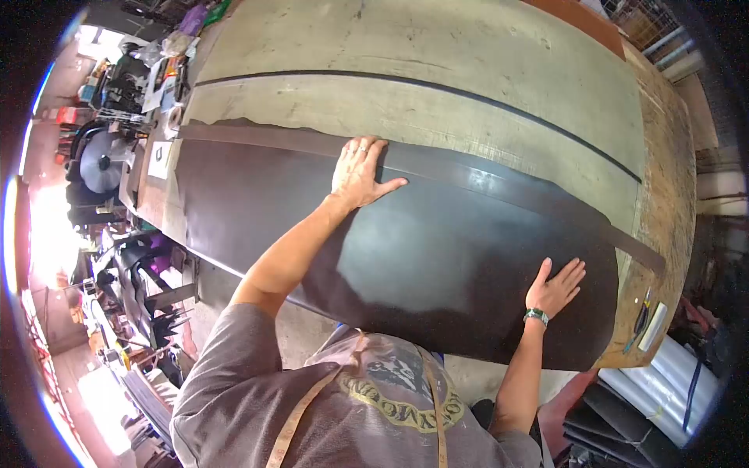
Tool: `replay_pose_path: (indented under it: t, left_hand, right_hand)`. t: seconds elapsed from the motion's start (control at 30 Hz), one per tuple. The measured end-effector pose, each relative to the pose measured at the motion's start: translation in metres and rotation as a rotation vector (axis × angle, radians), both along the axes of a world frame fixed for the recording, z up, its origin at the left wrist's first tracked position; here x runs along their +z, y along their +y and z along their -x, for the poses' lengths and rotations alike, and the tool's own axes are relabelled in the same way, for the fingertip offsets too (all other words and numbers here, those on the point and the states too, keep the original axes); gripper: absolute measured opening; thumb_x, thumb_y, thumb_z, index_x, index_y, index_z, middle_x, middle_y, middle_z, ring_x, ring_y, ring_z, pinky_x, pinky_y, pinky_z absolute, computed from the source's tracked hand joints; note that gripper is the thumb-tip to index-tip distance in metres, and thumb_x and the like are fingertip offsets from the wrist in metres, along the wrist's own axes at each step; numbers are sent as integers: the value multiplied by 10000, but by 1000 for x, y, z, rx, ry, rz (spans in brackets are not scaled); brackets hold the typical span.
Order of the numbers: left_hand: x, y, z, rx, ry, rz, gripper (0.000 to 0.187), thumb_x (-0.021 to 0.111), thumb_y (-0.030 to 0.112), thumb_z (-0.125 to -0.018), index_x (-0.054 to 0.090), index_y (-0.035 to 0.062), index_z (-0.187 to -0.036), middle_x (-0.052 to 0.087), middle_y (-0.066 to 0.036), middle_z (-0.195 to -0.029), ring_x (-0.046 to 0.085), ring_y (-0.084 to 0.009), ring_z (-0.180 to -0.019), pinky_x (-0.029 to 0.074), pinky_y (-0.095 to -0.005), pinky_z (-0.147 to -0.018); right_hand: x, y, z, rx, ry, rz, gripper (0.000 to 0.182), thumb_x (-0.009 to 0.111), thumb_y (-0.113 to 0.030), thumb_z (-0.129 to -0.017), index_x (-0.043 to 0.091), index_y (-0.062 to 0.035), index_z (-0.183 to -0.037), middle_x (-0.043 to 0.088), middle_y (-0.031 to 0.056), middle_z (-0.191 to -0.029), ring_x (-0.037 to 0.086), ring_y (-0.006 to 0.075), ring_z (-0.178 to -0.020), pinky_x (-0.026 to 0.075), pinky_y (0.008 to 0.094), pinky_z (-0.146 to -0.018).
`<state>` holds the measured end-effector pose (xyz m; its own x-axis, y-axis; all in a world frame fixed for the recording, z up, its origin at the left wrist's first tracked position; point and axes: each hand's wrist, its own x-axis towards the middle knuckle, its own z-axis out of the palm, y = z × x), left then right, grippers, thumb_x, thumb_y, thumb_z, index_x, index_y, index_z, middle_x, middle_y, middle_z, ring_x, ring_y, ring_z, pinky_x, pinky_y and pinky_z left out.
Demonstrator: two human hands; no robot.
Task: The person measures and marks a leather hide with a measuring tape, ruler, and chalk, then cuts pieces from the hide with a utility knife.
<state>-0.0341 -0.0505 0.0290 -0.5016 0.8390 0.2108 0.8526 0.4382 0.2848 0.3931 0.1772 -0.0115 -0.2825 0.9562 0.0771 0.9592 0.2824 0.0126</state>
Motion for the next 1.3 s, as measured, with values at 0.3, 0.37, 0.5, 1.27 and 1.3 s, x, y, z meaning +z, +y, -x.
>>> replay_pose_path:
  t: [0.3,0.37,0.5,1.27,1.3]
  left_hand:
    - [-10,-12,26,-115,12,-45,723,691,594,-866,572,48,-1324,548,-131,-1279,488,-320,-1242,357,-469,-1107]
    - [-13,-38,61,-112,17,-62,635,704,517,-894,583,80,-1338,560,-125,-1289,498,-326,-1241,377,-479,-1091]
    - [-10,-121,152,58,91,-107,523,693,451,-912,632,100,-1294,568,-131,-1320,505,-334,-1269,414,-487,-1084]
    - [-3,-239,366,62,167,-166,520,758,571,-808,628,67,-811,625,-96,-824,637,-331,-855,504,-443,-814]
    - [-2,-237,367,53,144,-159,530,757,577,-805,621,66,-801,619,-102,-799,637,-339,-835,505,-447,-802]
  right_hand:
    - [-6,10,0,-57,-45,38,786,351,-598,-1049,283,-40,-1599,255,183,-1668,238,345,-1541,210,513,-1239]
    - [-10,13,3,6,-13,66,748,404,-517,-1058,346,51,-1541,305,282,-1614,262,404,-1516,231,445,-1241]
    - [-4,-63,91,293,124,73,724,410,-498,-1065,306,-2,-1581,260,247,-1650,234,411,-1532,233,530,-1221]
    - [40,-211,359,919,249,276,581,531,-329,-1034,428,-20,-1515,346,212,-1618,306,431,-1498,271,608,-1185]
    - [40,-213,359,920,254,274,585,540,-329,-1029,430,-22,-1515,345,218,-1617,306,435,-1498,277,613,-1179]
